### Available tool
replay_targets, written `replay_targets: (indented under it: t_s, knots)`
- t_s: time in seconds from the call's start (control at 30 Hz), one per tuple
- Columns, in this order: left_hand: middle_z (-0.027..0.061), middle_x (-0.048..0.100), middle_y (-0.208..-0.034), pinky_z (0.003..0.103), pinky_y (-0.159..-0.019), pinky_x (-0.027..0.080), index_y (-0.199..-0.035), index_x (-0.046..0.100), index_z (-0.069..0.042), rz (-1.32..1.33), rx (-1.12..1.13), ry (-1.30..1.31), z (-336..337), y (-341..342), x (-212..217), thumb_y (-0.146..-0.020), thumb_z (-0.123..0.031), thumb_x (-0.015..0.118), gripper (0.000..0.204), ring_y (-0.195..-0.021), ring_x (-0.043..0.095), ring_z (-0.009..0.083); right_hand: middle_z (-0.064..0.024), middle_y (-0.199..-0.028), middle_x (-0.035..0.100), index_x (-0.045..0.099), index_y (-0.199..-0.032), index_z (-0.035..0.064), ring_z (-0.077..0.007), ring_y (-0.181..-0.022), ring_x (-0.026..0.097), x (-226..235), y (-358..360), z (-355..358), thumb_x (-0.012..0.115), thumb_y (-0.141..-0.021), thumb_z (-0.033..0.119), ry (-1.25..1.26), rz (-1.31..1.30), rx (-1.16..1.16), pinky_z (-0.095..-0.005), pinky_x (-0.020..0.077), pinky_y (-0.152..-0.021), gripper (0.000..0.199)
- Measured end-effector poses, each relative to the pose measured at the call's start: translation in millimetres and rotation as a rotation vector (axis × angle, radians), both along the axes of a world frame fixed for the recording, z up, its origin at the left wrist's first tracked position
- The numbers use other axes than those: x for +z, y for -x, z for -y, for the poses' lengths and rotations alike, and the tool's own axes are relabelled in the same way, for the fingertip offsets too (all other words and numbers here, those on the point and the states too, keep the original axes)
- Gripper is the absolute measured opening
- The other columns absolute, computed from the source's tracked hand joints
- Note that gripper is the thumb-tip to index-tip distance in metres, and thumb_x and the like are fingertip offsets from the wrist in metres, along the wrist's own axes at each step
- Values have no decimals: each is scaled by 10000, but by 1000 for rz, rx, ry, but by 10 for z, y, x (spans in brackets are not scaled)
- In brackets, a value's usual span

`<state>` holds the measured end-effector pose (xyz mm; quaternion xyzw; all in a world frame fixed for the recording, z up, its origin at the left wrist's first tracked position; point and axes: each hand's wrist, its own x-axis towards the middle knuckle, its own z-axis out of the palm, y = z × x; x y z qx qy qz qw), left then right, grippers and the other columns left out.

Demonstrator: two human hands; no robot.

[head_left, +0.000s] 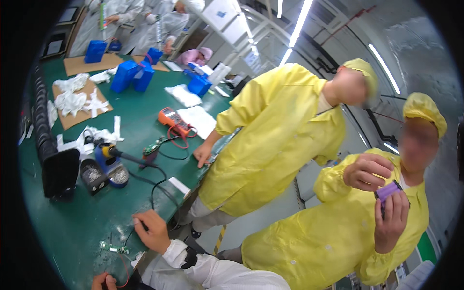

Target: Soldering wires and connectors onto a lithium-ion battery pack on a production line.

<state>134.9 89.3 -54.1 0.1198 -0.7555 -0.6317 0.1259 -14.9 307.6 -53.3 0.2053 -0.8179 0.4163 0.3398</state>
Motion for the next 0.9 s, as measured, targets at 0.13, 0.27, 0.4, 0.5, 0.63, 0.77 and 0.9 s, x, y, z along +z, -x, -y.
replay_targets:
  t_s: [0.13, 0.27, 0.4, 0.5, 0.63, 0.77, 0.9]
  knots:
    - [174, 707, -901, 347, -755, 524, -993, 701, 24, -48, 5, 75, -60, 31, 45, -919, -127, 695, 168, -801, 652, 250, -127, -823, 608, 652, -956, -3, -287, -743, 593, -10, -1, -9, 663, -871, 10, 16, 9, 10, -367, 476, -656, 87]
    - [172, 702, -856, 355, -725, 519, -958, 695, 35, -89, 30, 104, -46, 34, 112, -907, -125, 702, 168, -760, 643, 253, -126, -828, 608, 656, -969, -2, -285, -749, 588, -12, 0, -2, 655, -885, 25, 18, 11, 7, -367, 476, -668, 89]
    - [170, 697, -811, 362, -695, 513, -923, 690, 46, -116, 56, 115, -8, 16, 133, -895, -123, 710, 172, -718, 634, 257, -125, -836, 605, 654, -991, 4, -285, -760, 588, 5, -12, -13, 645, -902, 47, -19, 53, 11, -369, 474, -679, 100]
    - [169, 694, -787, 366, -678, 510, -906, 688, 51, -132, 76, 126, 17, -1, 154, -888, -121, 714, 175, -697, 629, 258, -125, -848, 605, 651, -1004, 7, -287, -761, 583, 16, -20, -6, 633, -915, 57, -27, 39, 15, -370, 472, -679, 104]
    - [167, 692, -784, 365, -674, 509, -907, 690, 48, -136, 69, 119, 29, -4, 174, -887, -120, 713, 171, -692, 627, 257, -135, -873, 616, 651, -1021, 6, -288, -793, 595, 5, -38, 18, 626, -921, 60, -53, 65, 15, -372, 481, -706, 116]
    - [165, 690, -780, 364, -669, 508, -909, 691, 45, -133, 64, 122, 43, -1, 172, -885, -118, 713, 167, -688, 625, 255, -146, -897, 627, 650, -1038, 6, -288, -825, 606, -6, -52, 32, 619, -927, 62, -80, 88, 13, -374, 490, -733, 129]
    - [163, 688, -776, 363, -665, 506, -911, 693, 43, -130, 51, 118, 48, -2, 176, -884, -117, 713, 163, -684, 623, 254, -156, -922, 638, 649, -1055, 5, -288, -857, 618, 16, -55, -3, 612, -932, 65, -113, 106, -2, -376, 500, -759, 142]
